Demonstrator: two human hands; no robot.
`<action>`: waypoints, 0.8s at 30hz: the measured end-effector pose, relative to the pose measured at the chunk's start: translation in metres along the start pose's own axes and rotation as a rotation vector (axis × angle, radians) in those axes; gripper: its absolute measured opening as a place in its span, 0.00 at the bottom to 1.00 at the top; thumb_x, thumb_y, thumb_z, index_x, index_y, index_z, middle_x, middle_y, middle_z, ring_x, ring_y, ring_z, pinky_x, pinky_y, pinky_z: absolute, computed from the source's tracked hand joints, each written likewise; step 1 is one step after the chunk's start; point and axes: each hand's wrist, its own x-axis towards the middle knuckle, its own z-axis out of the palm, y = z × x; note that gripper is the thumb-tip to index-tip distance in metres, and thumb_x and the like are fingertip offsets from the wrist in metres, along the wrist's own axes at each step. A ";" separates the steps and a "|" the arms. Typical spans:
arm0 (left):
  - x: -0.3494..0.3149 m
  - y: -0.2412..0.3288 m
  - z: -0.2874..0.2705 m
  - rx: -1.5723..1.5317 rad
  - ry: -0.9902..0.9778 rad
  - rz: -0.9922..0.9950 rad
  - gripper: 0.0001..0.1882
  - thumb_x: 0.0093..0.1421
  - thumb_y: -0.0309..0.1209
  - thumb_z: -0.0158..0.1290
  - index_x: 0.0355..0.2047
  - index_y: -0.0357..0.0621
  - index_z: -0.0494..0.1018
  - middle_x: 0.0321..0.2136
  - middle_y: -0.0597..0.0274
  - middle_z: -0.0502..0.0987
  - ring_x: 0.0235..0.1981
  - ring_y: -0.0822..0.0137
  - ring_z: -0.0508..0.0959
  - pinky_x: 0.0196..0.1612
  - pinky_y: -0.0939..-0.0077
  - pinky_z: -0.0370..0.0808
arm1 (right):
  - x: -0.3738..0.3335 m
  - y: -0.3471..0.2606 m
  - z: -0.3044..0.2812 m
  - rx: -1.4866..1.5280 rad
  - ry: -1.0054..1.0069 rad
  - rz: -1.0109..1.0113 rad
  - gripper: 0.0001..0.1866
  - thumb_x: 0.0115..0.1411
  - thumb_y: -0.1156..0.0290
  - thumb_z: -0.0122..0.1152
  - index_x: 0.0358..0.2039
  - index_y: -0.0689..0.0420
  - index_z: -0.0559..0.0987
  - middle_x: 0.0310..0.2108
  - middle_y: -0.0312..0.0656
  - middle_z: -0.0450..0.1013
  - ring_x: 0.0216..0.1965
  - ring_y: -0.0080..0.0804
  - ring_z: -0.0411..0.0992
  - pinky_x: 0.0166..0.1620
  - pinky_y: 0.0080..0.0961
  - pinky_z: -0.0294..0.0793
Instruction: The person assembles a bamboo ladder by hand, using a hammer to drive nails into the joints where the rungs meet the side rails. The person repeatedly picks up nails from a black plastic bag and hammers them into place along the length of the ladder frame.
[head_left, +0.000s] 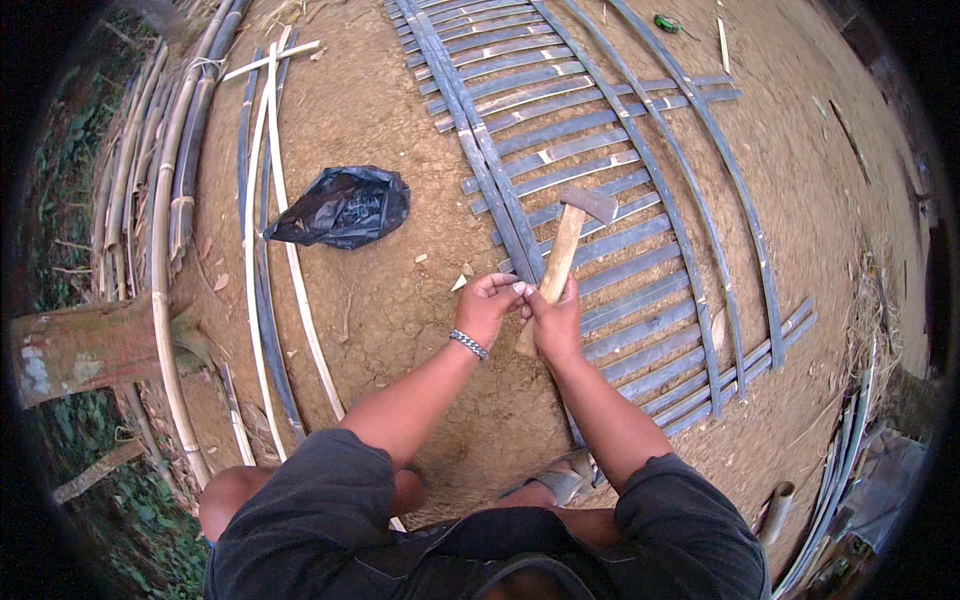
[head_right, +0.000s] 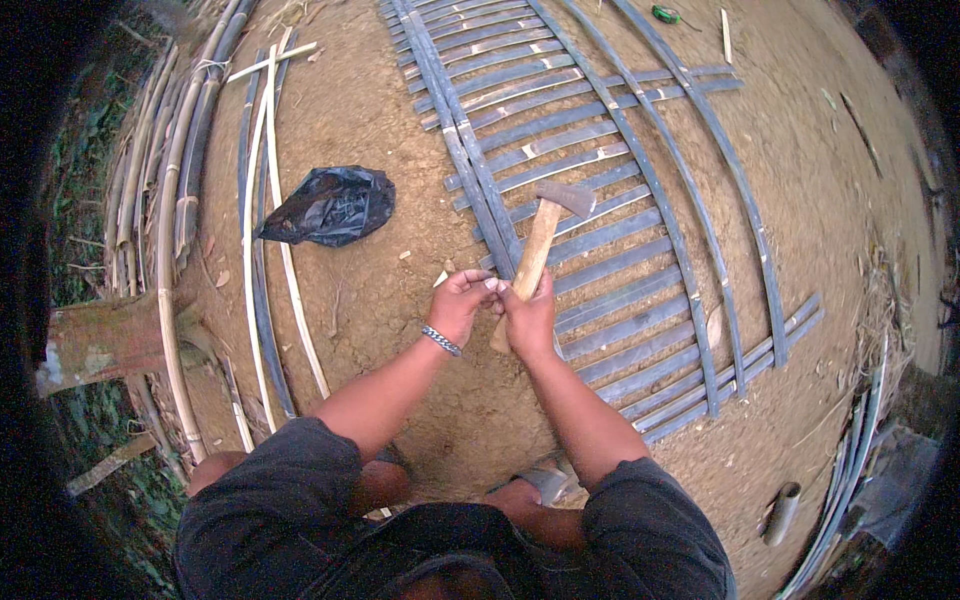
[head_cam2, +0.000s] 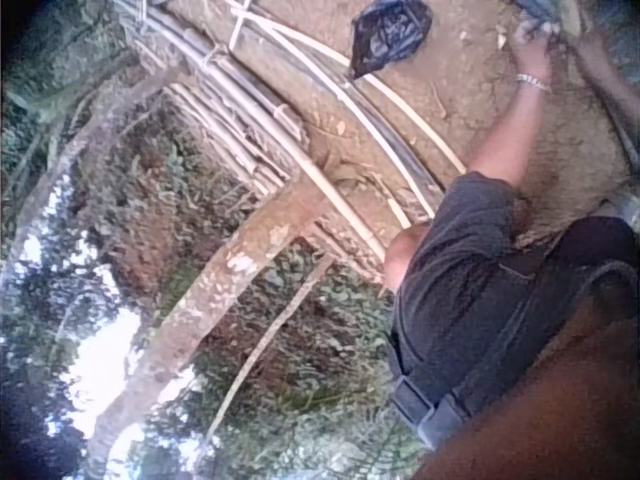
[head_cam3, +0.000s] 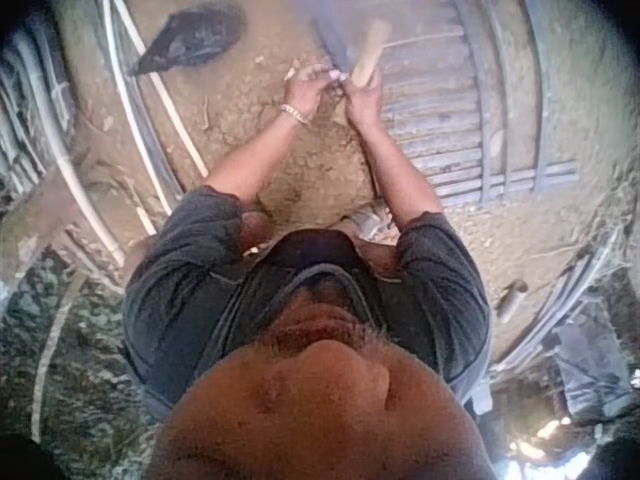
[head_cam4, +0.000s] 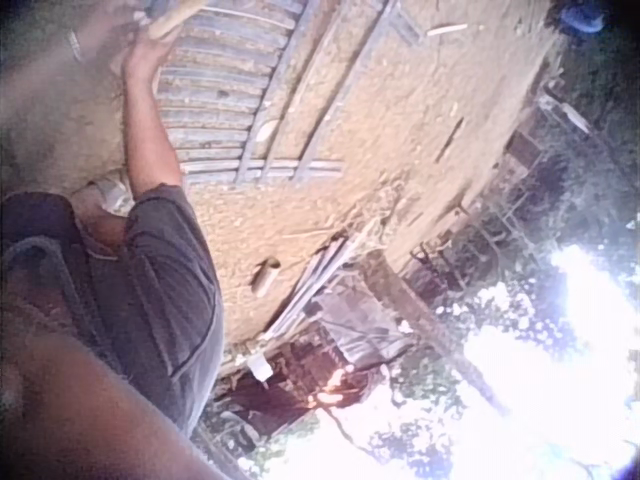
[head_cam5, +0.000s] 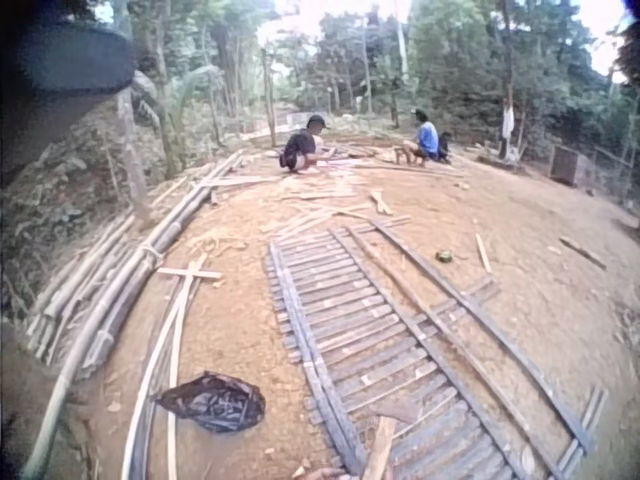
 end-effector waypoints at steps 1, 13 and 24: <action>0.001 -0.004 -0.002 -0.045 -0.018 -0.013 0.08 0.67 0.27 0.59 0.42 0.36 0.77 0.35 0.60 0.84 0.30 0.72 0.80 0.34 0.77 0.77 | 0.001 -0.003 0.003 0.052 0.002 0.012 0.22 0.62 0.83 0.62 0.53 0.61 0.64 0.31 0.39 0.74 0.24 0.22 0.73 0.24 0.21 0.74; 0.037 -0.025 -0.006 0.003 0.185 0.067 0.08 0.67 0.30 0.59 0.39 0.37 0.81 0.30 0.65 0.82 0.29 0.73 0.80 0.34 0.78 0.76 | 0.023 -0.002 0.007 0.075 0.035 0.070 0.24 0.62 0.83 0.62 0.56 0.60 0.64 0.34 0.40 0.75 0.24 0.23 0.73 0.24 0.21 0.75; 0.151 0.021 -0.021 0.842 0.537 0.512 0.08 0.59 0.33 0.64 0.32 0.40 0.84 0.33 0.57 0.84 0.36 0.61 0.83 0.44 0.66 0.77 | 0.047 0.042 -0.016 -0.158 0.124 0.073 0.35 0.63 0.78 0.66 0.66 0.59 0.60 0.34 0.39 0.75 0.24 0.23 0.74 0.26 0.23 0.77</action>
